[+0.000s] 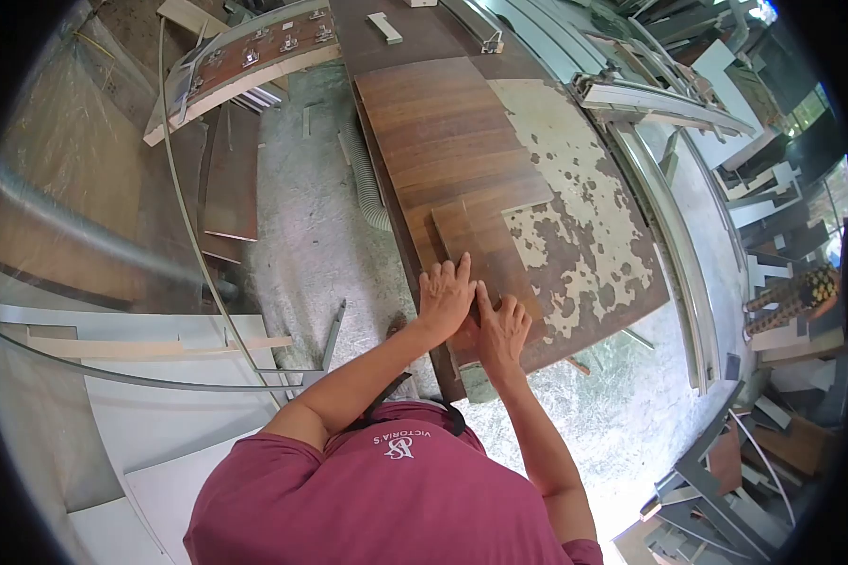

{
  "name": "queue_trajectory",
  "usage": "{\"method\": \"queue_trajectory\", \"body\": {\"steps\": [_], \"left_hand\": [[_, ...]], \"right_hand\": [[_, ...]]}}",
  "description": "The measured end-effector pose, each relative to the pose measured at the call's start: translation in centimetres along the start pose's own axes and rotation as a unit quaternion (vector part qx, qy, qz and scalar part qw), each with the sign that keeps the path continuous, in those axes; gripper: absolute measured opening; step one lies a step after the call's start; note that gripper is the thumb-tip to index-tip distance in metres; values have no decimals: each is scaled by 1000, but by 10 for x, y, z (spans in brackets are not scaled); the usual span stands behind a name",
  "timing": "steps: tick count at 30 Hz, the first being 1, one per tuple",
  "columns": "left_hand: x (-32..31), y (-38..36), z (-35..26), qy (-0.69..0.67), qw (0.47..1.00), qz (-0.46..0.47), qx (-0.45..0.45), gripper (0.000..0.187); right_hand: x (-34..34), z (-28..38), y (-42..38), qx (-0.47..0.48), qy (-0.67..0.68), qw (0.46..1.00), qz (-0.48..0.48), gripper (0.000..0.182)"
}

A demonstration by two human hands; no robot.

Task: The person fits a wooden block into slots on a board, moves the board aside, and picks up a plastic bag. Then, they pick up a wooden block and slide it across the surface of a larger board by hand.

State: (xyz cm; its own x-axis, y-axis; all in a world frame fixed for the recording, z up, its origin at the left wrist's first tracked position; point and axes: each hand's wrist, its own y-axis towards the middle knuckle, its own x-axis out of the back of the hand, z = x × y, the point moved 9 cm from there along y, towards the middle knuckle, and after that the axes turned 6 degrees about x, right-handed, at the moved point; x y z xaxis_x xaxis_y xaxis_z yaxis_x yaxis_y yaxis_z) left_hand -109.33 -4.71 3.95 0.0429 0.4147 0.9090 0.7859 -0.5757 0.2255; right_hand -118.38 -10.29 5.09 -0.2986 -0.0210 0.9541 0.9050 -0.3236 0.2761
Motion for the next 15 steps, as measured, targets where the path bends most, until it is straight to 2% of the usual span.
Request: {"method": "queue_trajectory", "body": {"steps": [5, 7, 11, 15], "left_hand": [[-5, 78, 40, 7, 999, -46, 28, 49], [-11, 116, 57, 14, 998, -45, 39, 49], [-21, 195, 96, 33, 995, -76, 60, 47], [-26, 269, 133, 34, 995, -62, 73, 45]], "right_hand": [[-32, 7, 84, -6, -2, 1000, -11, 60], [-46, 10, 123, 1, -26, 998, -50, 58], [-86, 12, 209, -4, -34, 998, -48, 58], [-106, 22, 288, -4, -17, 999, -46, 58]]}}
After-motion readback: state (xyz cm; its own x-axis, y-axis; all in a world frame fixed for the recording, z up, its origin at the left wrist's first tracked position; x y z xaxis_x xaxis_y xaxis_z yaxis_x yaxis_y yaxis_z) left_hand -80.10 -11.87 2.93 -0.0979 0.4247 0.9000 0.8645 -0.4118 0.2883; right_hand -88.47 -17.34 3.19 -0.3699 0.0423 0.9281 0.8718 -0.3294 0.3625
